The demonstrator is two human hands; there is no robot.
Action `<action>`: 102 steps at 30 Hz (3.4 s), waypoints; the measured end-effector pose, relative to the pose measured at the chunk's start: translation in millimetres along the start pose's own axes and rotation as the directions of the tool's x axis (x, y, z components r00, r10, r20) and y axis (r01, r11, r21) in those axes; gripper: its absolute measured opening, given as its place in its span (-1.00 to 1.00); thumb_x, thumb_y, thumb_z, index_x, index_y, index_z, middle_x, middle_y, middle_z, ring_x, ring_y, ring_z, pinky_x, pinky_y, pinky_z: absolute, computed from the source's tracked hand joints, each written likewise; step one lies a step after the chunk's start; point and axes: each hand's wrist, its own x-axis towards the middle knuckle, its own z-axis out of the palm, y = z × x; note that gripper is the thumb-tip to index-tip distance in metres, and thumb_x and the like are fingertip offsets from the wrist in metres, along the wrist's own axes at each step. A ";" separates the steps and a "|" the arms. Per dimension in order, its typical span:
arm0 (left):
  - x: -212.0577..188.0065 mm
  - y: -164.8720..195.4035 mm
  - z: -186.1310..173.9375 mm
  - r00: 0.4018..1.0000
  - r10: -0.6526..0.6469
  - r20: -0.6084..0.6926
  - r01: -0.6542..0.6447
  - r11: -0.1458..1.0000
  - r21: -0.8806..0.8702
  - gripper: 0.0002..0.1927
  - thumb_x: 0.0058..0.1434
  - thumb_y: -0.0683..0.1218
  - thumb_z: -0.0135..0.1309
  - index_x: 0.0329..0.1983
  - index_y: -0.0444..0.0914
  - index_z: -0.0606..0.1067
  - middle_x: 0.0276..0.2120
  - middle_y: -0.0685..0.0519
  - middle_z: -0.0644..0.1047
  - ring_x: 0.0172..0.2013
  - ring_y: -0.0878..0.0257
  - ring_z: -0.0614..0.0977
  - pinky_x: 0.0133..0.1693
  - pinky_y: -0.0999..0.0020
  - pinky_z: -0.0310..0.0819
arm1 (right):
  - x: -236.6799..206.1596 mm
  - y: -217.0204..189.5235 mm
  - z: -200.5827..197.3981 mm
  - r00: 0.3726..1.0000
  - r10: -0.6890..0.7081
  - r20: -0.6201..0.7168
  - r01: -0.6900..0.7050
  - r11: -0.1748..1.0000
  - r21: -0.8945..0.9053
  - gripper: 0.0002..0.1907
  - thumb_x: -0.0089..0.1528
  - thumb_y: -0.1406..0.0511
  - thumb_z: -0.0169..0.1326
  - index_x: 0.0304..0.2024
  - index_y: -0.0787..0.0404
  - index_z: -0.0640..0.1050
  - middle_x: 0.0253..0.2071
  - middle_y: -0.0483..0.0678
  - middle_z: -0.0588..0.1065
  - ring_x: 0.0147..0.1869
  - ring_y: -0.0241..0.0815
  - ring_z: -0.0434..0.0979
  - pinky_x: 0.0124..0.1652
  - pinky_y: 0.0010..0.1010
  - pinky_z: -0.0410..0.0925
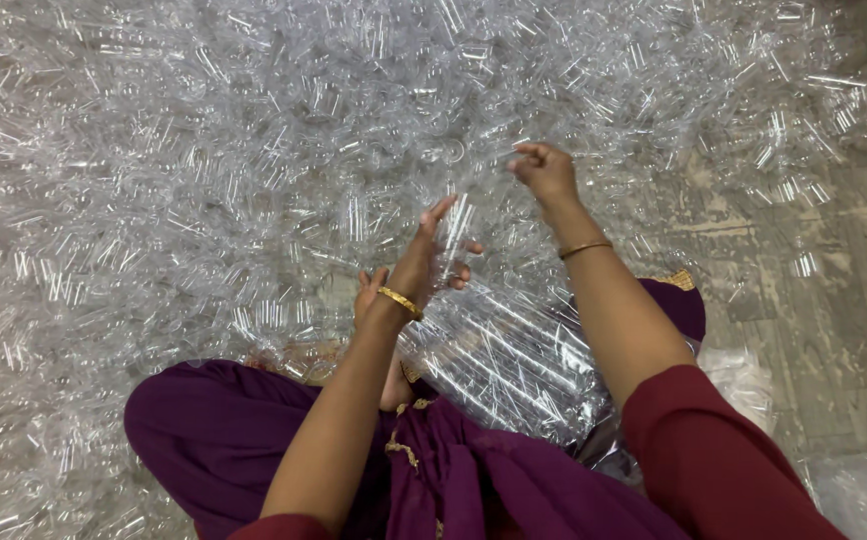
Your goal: The person sits on the floor surrounded by clear plastic tubes and packs them into clear plastic bags by hand, gathering tubes into bundles, sliding the bundles into bags, and folding the bags closed.
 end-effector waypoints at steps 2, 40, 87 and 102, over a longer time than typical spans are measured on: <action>-0.8 2.9 -2.7 0.997 0.015 -0.074 -0.009 0.997 0.082 -0.15 0.25 0.50 -0.41 0.56 0.14 -0.01 -0.13 -0.13 0.58 -0.47 0.26 0.58 -0.42 0.36 0.61 | -1.9 -16.4 -12.4 0.998 0.013 0.055 -0.017 0.997 0.072 -0.63 0.22 0.44 0.23 0.10 0.27 0.60 -0.15 -0.02 0.62 -0.13 -0.28 0.61 -0.14 -0.55 0.52; -12.7 -23.9 -82.3 0.818 0.575 0.028 -0.123 0.126 0.984 -0.24 -0.11 -0.37 0.20 0.21 -0.05 0.46 -0.01 -0.11 0.53 -0.03 -0.12 0.57 0.01 0.05 0.49 | -74.8 36.7 -39.3 0.964 -0.266 0.025 0.178 0.567 -0.804 -0.80 0.18 0.42 0.16 -0.13 0.32 0.62 -0.15 0.21 0.60 -0.11 0.06 0.59 -0.13 -0.19 0.46; 49.7 -36.9 25.8 0.901 0.427 0.073 -0.431 0.865 0.258 -0.38 0.33 0.00 0.16 0.39 -0.27 0.27 0.16 -0.07 0.45 0.19 0.17 0.49 0.18 0.21 0.44 | -147.8 31.6 -17.7 0.982 -0.158 0.101 0.176 0.962 -0.208 -0.37 0.04 0.37 0.40 0.15 0.33 0.50 0.03 -0.02 0.52 0.10 -0.24 0.58 0.02 -0.45 0.51; 35.7 -29.4 100.8 0.878 0.394 0.273 -0.461 0.539 0.705 -0.74 0.41 0.04 0.00 -0.07 -0.26 0.47 -0.20 -0.02 0.60 -0.23 0.19 0.66 -0.14 0.25 0.60 | -170.1 14.9 -125.5 0.894 -0.431 -0.122 0.331 0.820 -0.467 -0.45 0.12 0.44 0.37 0.14 0.31 0.49 0.14 0.03 0.43 0.18 -0.12 0.54 0.04 -0.38 0.50</action>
